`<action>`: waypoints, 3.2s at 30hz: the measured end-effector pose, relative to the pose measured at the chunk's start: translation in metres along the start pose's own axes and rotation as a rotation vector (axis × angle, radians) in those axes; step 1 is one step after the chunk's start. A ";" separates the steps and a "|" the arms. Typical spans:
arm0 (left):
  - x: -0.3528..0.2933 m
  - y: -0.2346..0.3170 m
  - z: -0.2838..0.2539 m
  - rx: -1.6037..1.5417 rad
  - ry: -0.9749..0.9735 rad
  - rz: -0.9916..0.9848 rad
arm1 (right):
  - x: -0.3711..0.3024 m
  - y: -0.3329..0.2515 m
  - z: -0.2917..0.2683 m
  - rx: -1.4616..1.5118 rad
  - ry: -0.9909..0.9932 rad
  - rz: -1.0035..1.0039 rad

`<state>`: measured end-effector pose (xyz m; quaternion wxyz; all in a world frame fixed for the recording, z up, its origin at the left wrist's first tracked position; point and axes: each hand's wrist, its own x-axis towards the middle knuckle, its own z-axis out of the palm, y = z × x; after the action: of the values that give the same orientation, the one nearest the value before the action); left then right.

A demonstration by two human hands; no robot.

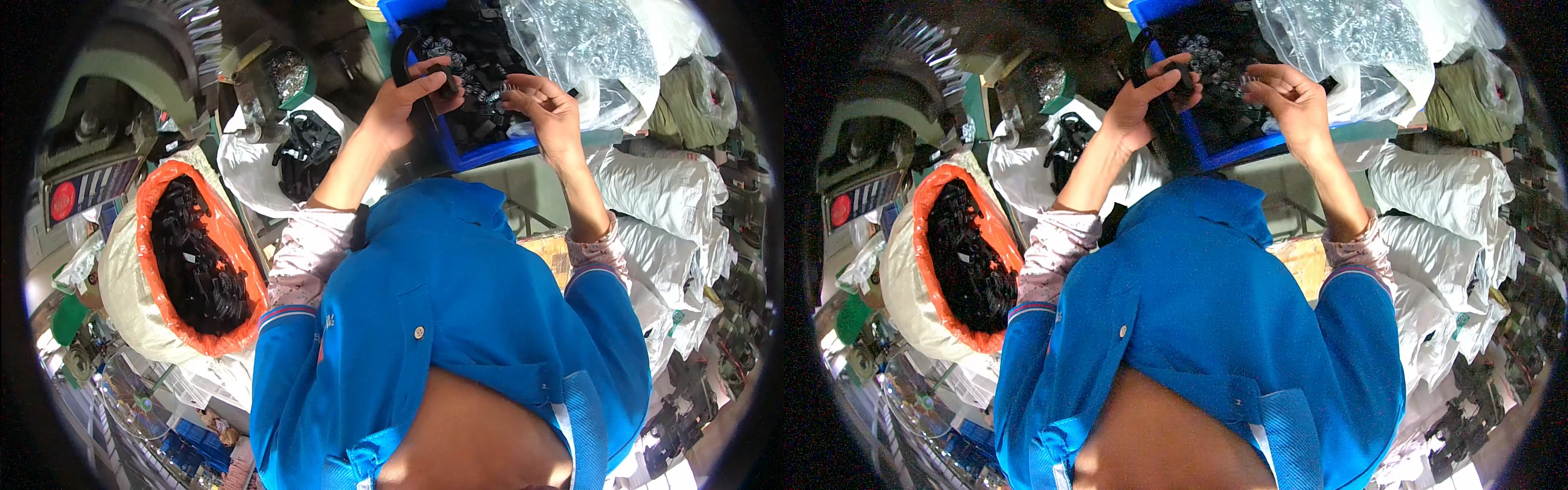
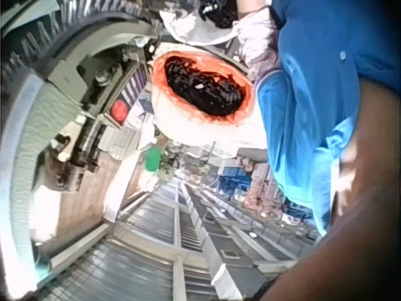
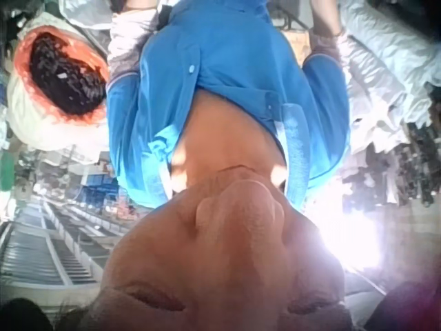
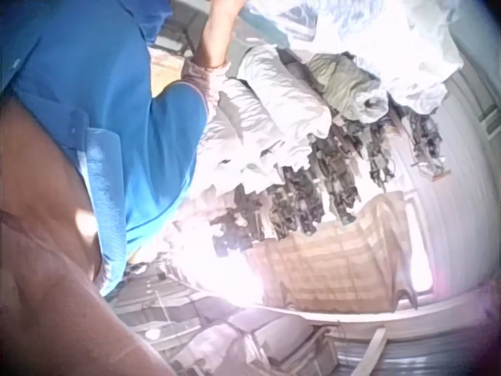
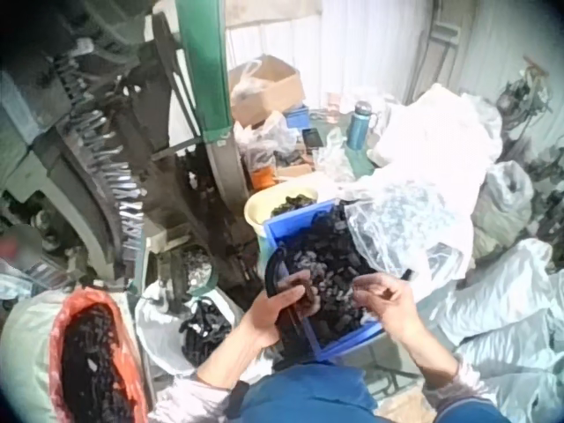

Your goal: The person repeatedly picks small black plastic components from a blue bin, joins them with a metal pin, and places the assembled units into a white bag. The process is continuous and repetitive.

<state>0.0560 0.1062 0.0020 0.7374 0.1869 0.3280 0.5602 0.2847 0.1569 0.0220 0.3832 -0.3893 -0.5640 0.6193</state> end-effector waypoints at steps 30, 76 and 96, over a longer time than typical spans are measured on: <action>-0.100 0.003 -0.035 0.497 0.786 0.841 | 0.058 -0.012 0.154 -0.054 -0.749 0.179; -0.140 0.012 -0.065 -0.748 0.642 0.824 | 0.037 0.034 0.174 0.440 -0.783 0.557; -0.121 0.009 -0.046 -0.421 0.749 0.880 | 0.061 0.032 0.174 0.276 -0.720 0.376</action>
<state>-0.0017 -0.0098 0.0081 0.2926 -0.0541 0.3392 0.8924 0.0999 0.1413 -0.0020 0.0911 -0.1894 -0.4929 0.8444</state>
